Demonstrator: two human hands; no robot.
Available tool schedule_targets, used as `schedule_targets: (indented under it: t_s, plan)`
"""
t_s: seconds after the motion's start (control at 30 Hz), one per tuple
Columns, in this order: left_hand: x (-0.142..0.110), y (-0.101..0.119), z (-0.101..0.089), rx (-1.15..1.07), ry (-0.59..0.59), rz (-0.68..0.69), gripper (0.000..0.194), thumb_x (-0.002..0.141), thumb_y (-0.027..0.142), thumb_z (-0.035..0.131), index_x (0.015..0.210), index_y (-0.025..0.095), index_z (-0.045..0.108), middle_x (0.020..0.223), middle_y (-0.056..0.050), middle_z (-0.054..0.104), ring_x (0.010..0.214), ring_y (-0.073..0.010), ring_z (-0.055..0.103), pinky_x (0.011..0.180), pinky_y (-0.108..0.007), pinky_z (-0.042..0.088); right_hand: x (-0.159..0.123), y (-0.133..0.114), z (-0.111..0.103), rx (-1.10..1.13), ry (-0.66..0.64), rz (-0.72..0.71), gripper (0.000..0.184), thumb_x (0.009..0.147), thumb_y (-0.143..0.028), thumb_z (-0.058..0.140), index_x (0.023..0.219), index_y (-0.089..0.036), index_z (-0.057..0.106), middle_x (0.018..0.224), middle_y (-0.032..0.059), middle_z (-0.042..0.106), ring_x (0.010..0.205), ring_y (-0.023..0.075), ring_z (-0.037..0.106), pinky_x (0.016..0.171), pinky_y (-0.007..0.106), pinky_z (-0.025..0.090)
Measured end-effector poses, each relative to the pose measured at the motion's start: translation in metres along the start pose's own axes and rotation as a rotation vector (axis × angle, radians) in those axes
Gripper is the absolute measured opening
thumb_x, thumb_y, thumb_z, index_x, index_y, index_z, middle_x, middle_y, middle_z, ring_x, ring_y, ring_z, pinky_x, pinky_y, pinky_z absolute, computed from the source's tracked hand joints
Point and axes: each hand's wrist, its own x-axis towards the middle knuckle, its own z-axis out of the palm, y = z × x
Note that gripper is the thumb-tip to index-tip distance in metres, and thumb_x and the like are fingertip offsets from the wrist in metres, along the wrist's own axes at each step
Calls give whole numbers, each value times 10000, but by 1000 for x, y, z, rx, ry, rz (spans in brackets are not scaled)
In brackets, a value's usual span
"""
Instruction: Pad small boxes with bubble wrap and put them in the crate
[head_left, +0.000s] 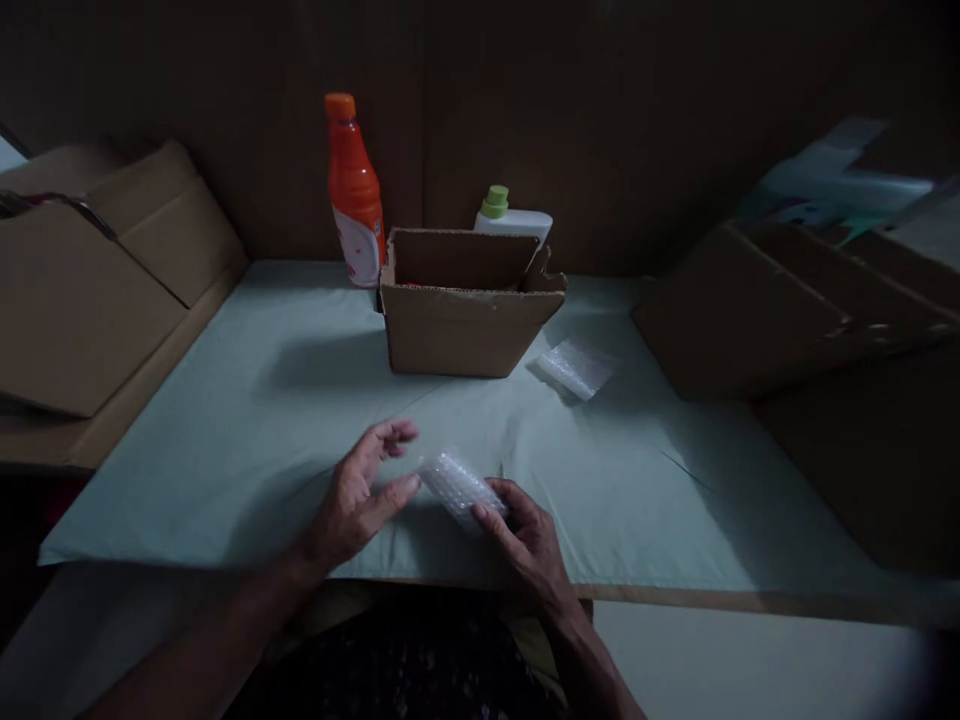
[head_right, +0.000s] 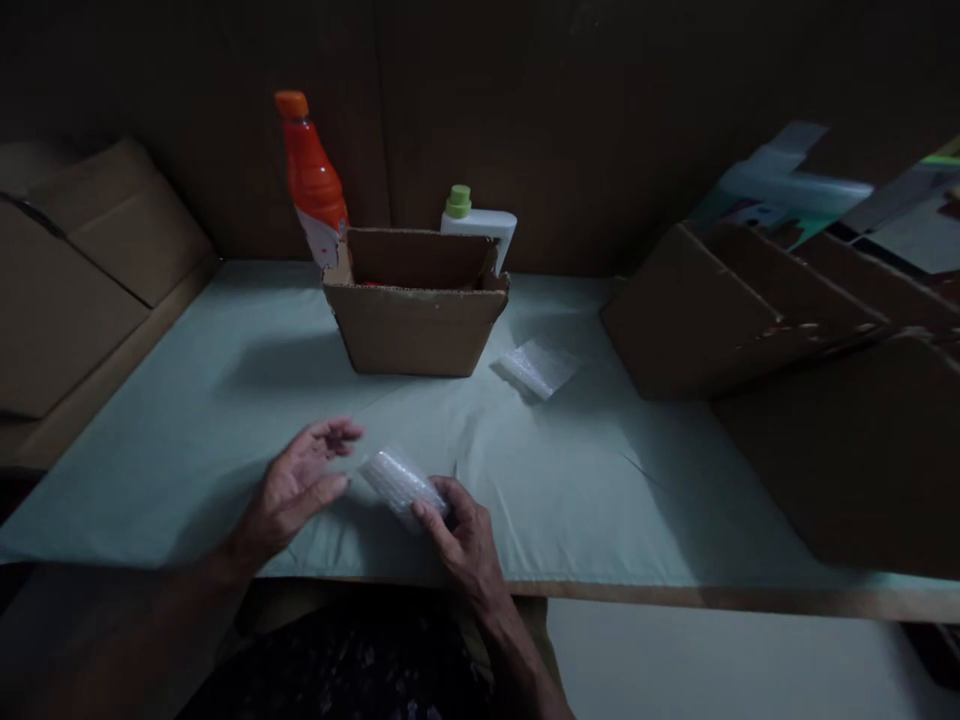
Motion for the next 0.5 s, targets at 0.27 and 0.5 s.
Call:
schedule_targets:
  t_s: [0.27, 0.5]
  plan:
    - [157, 42, -31, 824, 297, 631, 451, 781, 154, 656, 1230, 183, 616, 1539, -108, 419, 1476, -358, 329, 1225, -583, 267, -2, 14, -10, -56, -4, 18, 397, 898, -552, 568, 951, -187, 715, 775, 27, 687, 666, 169, 607, 579, 253, 465]
    - [144, -20, -11, 638, 384, 773, 261, 774, 72, 613, 999, 182, 685, 1679, -78, 181, 1490, -367, 338, 1144, -548, 420, 6, 3, -57, -113, -173, 20, 429, 875, -597, 605, 920, -198, 757, 814, 51, 729, 729, 200, 669, 641, 270, 532]
